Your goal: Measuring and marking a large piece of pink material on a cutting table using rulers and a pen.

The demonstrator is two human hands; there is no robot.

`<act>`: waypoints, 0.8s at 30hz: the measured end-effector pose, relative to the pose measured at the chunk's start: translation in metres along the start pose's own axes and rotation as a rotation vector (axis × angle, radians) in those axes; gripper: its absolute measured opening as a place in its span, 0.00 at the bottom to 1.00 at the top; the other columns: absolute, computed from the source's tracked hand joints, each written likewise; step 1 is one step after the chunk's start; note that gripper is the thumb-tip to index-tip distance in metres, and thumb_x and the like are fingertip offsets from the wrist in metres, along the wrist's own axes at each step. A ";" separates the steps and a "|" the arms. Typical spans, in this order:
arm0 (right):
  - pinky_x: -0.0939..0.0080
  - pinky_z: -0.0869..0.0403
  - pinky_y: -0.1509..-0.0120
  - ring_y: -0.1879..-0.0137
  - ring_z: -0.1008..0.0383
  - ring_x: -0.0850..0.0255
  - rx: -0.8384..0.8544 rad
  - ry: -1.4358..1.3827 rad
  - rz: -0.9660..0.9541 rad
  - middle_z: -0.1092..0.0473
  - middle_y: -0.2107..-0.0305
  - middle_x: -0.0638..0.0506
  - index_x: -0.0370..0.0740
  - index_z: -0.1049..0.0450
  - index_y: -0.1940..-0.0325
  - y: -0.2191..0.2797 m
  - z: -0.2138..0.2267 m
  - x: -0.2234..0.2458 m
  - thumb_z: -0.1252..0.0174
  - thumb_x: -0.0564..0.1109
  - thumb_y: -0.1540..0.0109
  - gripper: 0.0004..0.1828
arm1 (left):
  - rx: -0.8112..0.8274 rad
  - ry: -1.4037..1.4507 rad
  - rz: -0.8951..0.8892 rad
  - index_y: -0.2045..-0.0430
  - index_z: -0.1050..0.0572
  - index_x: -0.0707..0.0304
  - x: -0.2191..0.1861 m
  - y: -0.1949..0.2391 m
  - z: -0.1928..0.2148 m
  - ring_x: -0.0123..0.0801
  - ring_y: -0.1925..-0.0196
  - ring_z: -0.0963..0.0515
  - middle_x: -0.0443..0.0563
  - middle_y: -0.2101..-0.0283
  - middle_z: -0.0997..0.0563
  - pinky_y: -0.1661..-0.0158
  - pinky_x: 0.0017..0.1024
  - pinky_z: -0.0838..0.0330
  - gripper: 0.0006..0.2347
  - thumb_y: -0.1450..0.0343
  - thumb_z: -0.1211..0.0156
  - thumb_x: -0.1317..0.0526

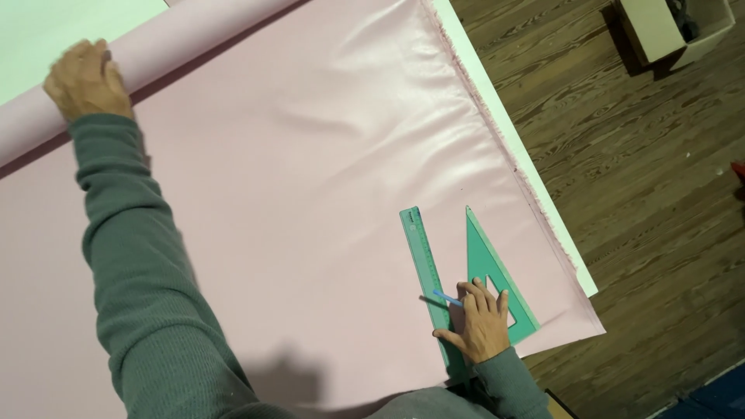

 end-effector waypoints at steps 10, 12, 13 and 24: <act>0.18 0.61 0.27 0.27 0.51 0.46 -0.071 -0.030 0.044 0.42 0.36 0.48 0.35 0.35 0.42 -0.001 -0.008 -0.004 0.37 0.82 0.60 0.59 | 0.259 -0.150 0.160 0.22 0.55 0.61 -0.037 -0.004 -0.027 0.56 0.18 0.67 0.63 0.17 0.60 0.33 0.80 0.75 0.42 0.24 0.37 0.40; 0.18 0.61 0.28 0.27 0.51 0.46 -0.088 -0.034 0.044 0.41 0.38 0.48 0.35 0.34 0.45 0.001 -0.008 -0.004 0.36 0.81 0.60 0.56 | 0.311 -0.067 0.156 0.20 0.53 0.59 -0.045 -0.004 -0.011 0.57 0.18 0.67 0.65 0.18 0.60 0.32 0.78 0.75 0.44 0.27 0.35 0.41; 0.18 0.61 0.28 0.27 0.51 0.46 -0.084 -0.037 0.052 0.41 0.38 0.48 0.35 0.34 0.45 0.002 -0.007 -0.003 0.36 0.81 0.60 0.56 | 0.311 -0.075 0.162 0.20 0.53 0.59 -0.053 0.004 -0.002 0.57 0.18 0.67 0.65 0.18 0.60 0.32 0.78 0.75 0.44 0.27 0.35 0.41; 0.19 0.61 0.26 0.24 0.54 0.51 -0.071 -0.017 0.021 0.43 0.36 0.50 0.37 0.33 0.52 0.006 0.000 0.000 0.35 0.80 0.58 0.50 | 0.260 -0.015 0.089 0.25 0.45 0.55 -0.169 0.158 0.048 0.56 0.20 0.62 0.60 0.21 0.57 0.30 0.68 0.72 0.40 0.31 0.37 0.41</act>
Point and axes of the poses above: each hand's wrist, its own y-axis away from the middle knuckle, its own z-axis out of the back of the hand, x = y × z, the point moved 2 cm from there along -y, towards the middle knuckle
